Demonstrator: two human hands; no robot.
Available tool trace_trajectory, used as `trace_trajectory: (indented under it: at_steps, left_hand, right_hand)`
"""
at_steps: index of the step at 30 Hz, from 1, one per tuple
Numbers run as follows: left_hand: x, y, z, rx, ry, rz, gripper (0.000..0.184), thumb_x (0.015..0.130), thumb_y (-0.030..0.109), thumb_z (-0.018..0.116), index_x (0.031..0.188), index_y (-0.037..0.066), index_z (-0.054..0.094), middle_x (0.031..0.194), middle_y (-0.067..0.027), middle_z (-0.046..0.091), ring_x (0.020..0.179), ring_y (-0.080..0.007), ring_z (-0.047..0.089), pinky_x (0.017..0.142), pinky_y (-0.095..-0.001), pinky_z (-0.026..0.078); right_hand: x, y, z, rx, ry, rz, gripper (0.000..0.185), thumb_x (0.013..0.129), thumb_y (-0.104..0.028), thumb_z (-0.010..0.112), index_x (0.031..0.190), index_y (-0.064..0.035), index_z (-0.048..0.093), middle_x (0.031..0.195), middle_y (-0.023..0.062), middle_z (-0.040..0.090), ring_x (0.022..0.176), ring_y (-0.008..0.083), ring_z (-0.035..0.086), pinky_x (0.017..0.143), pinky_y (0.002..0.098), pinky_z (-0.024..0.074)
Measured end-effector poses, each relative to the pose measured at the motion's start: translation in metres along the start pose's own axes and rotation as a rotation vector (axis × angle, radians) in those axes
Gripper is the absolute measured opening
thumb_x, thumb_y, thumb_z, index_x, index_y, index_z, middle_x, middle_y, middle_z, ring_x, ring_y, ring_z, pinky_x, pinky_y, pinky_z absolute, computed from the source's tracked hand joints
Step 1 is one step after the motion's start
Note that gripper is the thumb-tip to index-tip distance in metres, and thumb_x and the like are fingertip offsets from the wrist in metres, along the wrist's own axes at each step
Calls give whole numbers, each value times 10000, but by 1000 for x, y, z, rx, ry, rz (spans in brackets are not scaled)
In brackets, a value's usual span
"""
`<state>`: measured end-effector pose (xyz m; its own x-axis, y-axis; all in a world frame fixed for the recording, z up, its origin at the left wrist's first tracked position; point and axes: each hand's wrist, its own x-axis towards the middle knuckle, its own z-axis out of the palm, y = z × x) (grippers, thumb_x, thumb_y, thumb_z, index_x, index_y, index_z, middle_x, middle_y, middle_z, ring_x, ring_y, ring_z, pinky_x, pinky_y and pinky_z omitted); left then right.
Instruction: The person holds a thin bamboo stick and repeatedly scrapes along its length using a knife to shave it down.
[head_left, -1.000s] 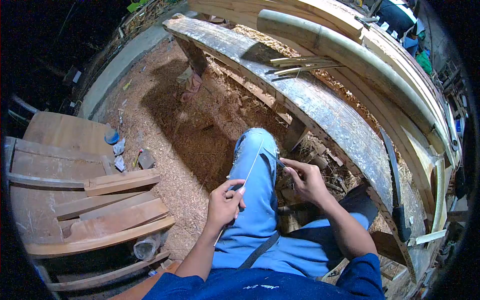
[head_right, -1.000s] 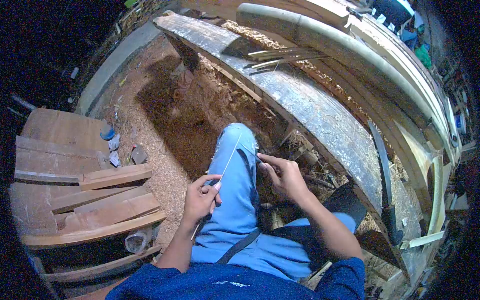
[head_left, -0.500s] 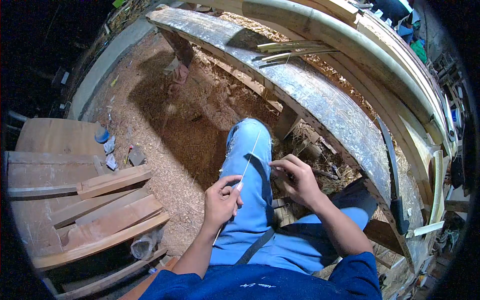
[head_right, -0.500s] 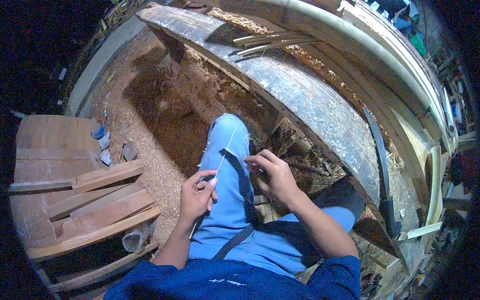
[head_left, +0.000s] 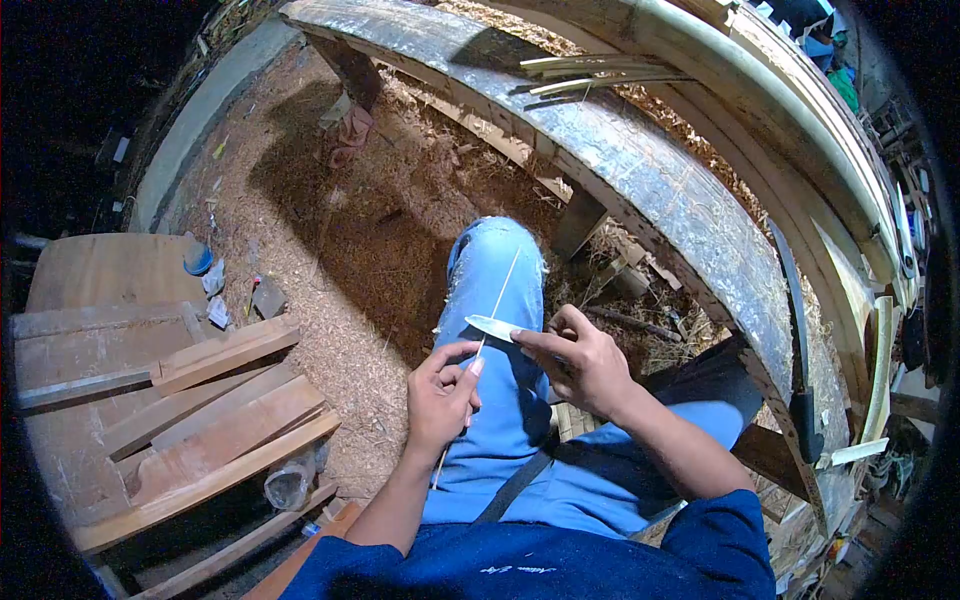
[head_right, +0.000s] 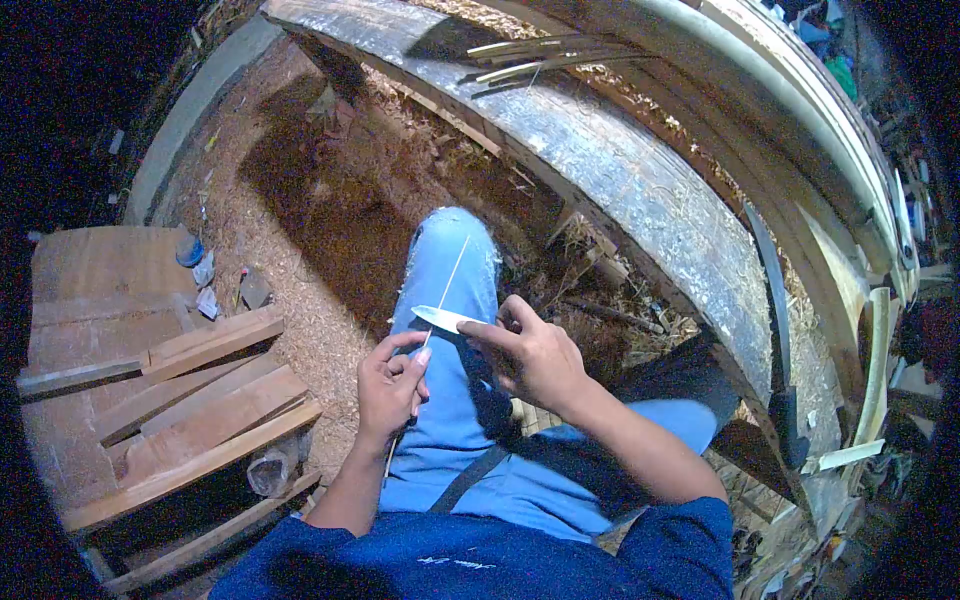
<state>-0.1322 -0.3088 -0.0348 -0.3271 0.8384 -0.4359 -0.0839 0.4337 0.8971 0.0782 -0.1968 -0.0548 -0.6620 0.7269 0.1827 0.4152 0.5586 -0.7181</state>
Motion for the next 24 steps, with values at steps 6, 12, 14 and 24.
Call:
trace_trajectory:
  at_steps: [6,12,14,24]
  left_hand:
    - [1,-3,-2,-4,-10,-7,275,1026,82,692,1291,16,663,613,-36,635,427,-50,507,390,-230,385]
    - [-2,-5,-4,14,-22,20,268,1030,83,684,1287,11,658,608,-34,628,423,-51,498,391,-232,381]
    - [-4,-6,-3,11,3,2,261,1035,86,678,1285,11,658,607,-35,627,419,-50,494,388,-233,376]
    - [-3,-11,-5,-31,-19,23,211,1051,71,652,1246,-7,677,605,-49,628,406,-47,482,377,-222,353]
  right_hand:
    - [0,0,4,-119,-46,33,618,820,-89,771,1362,-379,704,977,110,557,689,321,681,571,459,570]
    - [9,16,-2,-125,91,95,586,820,-59,740,1348,-314,725,955,101,583,693,318,695,587,456,588]
    - [12,15,-8,-149,71,126,615,809,-84,756,1370,-334,712,966,104,579,696,327,697,596,468,591]
    - [8,11,-1,-180,66,52,592,815,-132,767,1372,-324,706,913,85,572,646,314,683,554,461,577]
